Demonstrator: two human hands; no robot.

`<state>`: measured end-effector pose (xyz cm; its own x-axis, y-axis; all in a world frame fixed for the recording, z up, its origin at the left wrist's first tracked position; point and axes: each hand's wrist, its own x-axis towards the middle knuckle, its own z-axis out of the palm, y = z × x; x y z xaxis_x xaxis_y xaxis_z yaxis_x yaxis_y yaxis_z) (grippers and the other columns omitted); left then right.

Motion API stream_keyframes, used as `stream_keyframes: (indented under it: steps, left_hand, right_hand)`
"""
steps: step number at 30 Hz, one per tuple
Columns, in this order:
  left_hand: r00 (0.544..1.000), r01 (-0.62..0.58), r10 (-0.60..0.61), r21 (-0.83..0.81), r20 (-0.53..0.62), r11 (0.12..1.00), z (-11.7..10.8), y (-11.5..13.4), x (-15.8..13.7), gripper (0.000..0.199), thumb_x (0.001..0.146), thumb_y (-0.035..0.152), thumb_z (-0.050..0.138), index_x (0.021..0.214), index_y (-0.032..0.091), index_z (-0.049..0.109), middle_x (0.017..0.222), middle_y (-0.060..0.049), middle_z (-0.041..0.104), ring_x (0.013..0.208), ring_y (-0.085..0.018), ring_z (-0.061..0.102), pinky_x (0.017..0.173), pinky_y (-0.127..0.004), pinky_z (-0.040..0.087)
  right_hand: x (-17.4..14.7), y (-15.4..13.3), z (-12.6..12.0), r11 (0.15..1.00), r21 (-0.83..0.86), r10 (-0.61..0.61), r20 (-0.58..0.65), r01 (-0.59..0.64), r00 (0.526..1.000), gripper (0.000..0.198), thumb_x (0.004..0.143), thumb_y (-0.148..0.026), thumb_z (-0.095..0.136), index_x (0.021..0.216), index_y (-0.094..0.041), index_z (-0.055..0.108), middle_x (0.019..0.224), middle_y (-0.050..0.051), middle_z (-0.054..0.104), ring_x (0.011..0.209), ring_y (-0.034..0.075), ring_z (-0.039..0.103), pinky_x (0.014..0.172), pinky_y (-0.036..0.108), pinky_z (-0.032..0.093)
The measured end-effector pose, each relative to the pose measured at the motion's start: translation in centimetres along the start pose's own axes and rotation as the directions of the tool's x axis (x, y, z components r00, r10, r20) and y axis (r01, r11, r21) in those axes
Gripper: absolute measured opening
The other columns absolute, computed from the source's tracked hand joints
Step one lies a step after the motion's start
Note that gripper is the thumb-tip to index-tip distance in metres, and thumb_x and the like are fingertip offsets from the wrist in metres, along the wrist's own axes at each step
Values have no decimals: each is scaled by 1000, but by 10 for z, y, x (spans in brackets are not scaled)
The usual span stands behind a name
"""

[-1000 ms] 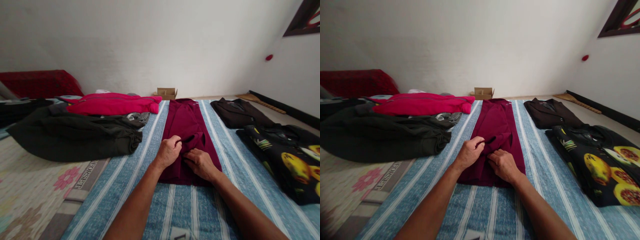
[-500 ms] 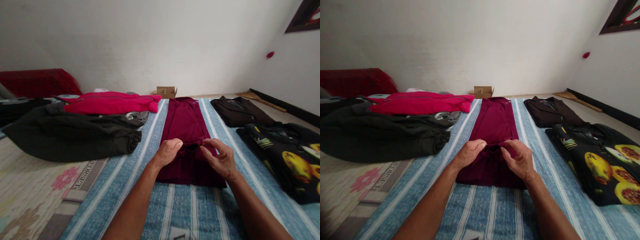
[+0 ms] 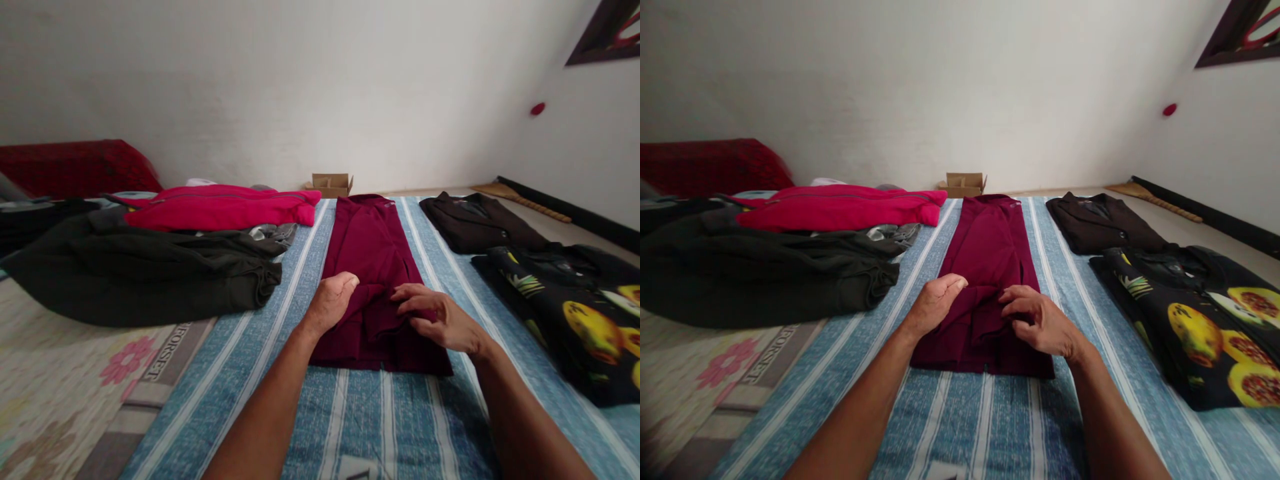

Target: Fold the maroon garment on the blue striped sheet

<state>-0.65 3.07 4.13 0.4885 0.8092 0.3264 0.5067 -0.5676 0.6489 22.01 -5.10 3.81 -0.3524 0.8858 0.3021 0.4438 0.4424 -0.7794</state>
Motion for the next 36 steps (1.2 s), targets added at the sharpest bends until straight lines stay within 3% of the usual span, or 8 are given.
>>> stream_keyframes:
  steps: [4, 7, 11, 15, 21, 25, 32, 36]
  left_hand:
    - [998, 27, -29, -47, -47, 999, -1, -2, 1, 31, 91, 33, 38, 86, 17, 64, 80, 0, 66, 77, -14, 60, 74, -25, 45]
    - [995, 46, -53, -88, -81, 995, -2, -1, 2, 31, 90, 34, 39, 85, 18, 65, 80, 0, 67, 77, -15, 61, 74, -26, 45]
    - [991, 60, -73, -109, -112, 992, -4, 3, 2, 29, 88, 33, 41, 84, 17, 65, 80, 0, 67, 77, -15, 61, 74, -26, 45]
    - [985, 78, -99, -143, -144, 987, -4, 2, 3, 30, 88, 34, 41, 83, 17, 65, 81, 0, 68, 78, -16, 61, 75, -26, 45]
    - [977, 75, -103, -149, -186, 986, -3, 0, 3, 28, 87, 32, 42, 82, 17, 65, 81, 0, 68, 79, -16, 62, 76, -26, 46]
    - [954, 81, -123, -162, -274, 984, -6, -2, 4, 28, 87, 32, 42, 82, 17, 65, 80, 0, 69, 79, -16, 63, 75, -25, 47]
    - [950, 45, -83, -133, -302, 990, -7, 1, 3, 27, 88, 30, 42, 83, 17, 65, 81, -1, 69, 78, -15, 63, 74, -24, 47]
    - [951, 14, -49, -116, -305, 993, -7, 9, 1, 26, 89, 28, 42, 85, 17, 65, 82, -1, 69, 79, -14, 64, 74, -23, 47]
  right_hand:
    - [2, -1, 0, 999, -25, 51, 129, -48, 990, 21, 82, -31, 54, 71, -17, 66, 82, 5, 65, 86, 19, 59, 81, 31, 44]
    - [5, -1, 7, 977, -197, 93, 71, -77, 993, 21, 84, -29, 52, 74, -18, 66, 74, 2, 64, 72, 15, 58, 72, 27, 42]
    - [14, -2, 21, 860, -509, 40, -7, -38, 999, 17, 85, -23, 55, 73, -18, 65, 72, 1, 65, 71, 14, 56, 74, 29, 36]
    - [29, -7, 36, 727, -680, -38, 100, 96, 994, 19, 90, -20, 50, 76, -18, 63, 76, 3, 65, 72, 15, 54, 70, 28, 34]
    - [52, -13, 45, 624, -747, 23, 310, 228, 950, 18, 91, -15, 45, 94, -17, 62, 85, 6, 65, 75, 16, 57, 67, 27, 38]
    - [61, -12, 45, 584, -787, 111, 321, 200, 940, 26, 94, -16, 37, 108, -17, 59, 91, 9, 66, 73, 17, 61, 59, 25, 39]
    - [76, -1, 48, 516, -812, 171, 410, 273, 896, 29, 93, -16, 34, 102, -15, 61, 89, 13, 67, 75, 22, 64, 57, 27, 42]
    - [72, 6, 46, 557, -801, 130, 345, 220, 930, 27, 91, -16, 37, 103, -15, 62, 92, 12, 67, 76, 21, 64, 58, 27, 41]
